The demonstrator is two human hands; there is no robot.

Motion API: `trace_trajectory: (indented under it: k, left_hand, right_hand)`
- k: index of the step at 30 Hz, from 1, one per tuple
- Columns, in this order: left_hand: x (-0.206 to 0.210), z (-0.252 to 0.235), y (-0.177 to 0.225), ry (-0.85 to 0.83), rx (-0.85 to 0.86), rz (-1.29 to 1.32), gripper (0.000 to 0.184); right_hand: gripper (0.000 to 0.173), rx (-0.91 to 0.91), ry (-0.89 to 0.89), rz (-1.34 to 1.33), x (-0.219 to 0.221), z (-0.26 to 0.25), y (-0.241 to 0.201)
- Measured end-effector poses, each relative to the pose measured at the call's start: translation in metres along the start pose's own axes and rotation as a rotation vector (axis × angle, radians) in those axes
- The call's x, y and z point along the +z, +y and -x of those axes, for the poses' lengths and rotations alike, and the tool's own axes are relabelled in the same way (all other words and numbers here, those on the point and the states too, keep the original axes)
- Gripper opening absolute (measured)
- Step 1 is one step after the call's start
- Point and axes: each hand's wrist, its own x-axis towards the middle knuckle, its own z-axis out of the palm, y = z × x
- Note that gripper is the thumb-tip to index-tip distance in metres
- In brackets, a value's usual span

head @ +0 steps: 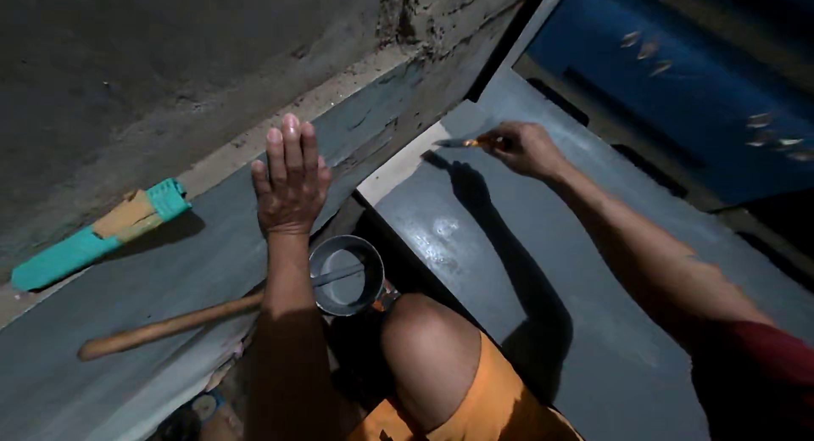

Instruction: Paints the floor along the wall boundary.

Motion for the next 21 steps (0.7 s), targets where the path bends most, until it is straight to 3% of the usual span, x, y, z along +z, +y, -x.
trace_trajectory:
  k: [7,15,21]
  left_hand:
    - [0.001,0.000,-0.001,-0.004,0.020,-0.053,0.072]
    - [0.001,0.000,0.000,-0.008,0.015,-0.030,0.072]
    - [0.002,0.000,0.000,0.009,0.012,-0.027,0.073]
  right_hand:
    - [0.021,0.074,0.027,0.204,0.010,-0.051,0.033]
    - [0.020,0.134,-0.066,0.257,0.023,-0.065,0.033]
    - [0.020,0.140,-0.007,0.263,0.015,-0.070,0.018]
